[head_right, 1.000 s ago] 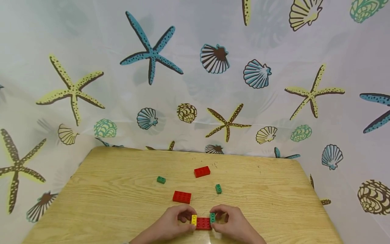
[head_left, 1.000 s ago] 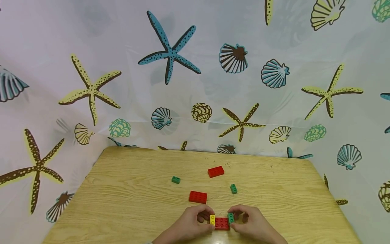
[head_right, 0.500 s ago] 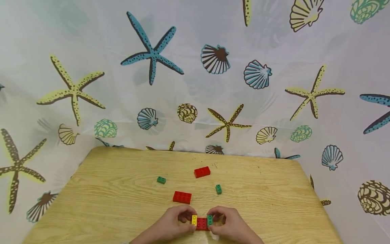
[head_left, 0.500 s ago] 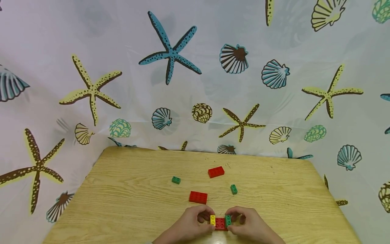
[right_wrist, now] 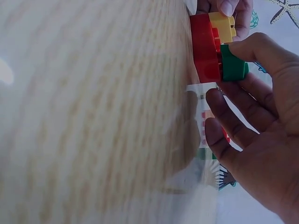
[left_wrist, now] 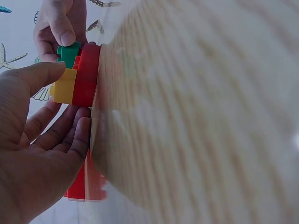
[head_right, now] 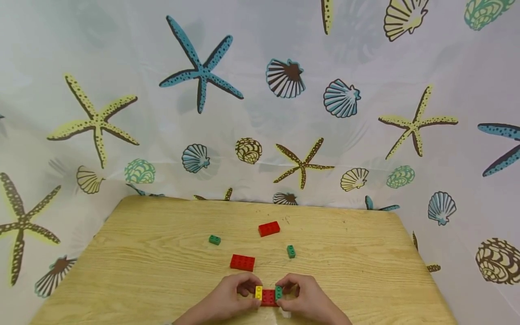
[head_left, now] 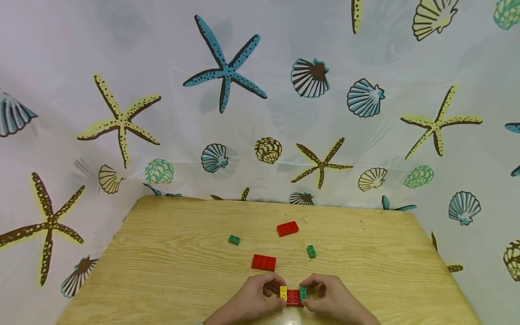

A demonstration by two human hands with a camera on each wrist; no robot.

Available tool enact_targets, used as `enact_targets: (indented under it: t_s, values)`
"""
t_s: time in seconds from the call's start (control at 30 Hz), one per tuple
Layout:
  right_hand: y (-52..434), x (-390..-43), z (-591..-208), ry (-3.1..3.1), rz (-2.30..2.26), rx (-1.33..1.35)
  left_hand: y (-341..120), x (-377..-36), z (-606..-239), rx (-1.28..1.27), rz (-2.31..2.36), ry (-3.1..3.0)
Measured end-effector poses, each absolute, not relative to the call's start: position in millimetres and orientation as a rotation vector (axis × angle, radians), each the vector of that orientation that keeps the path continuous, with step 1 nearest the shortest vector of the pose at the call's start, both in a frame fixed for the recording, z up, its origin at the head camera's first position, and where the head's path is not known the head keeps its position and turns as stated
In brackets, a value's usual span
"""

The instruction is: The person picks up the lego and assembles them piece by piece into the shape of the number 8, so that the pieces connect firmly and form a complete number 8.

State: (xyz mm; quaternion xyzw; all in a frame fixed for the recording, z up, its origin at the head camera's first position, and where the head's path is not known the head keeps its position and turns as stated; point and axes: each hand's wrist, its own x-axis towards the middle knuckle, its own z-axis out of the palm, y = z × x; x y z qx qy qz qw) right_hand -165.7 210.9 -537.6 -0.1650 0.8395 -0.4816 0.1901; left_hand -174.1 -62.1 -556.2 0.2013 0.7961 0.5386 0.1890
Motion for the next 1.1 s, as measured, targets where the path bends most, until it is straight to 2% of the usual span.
enact_targets:
  t_s: [0.53, 1.1]
  values:
    - [213.3, -164.0, -544.3, 2.339, -1.402, -0.525, -62.3, -172.4, -554.4, 0.556, 1.512, 2.238]
    - [210.9, -164.2, -548.0, 2.361, -1.402, -0.469, -61.6, -172.2, -555.1, 0.572, 1.533, 2.236]
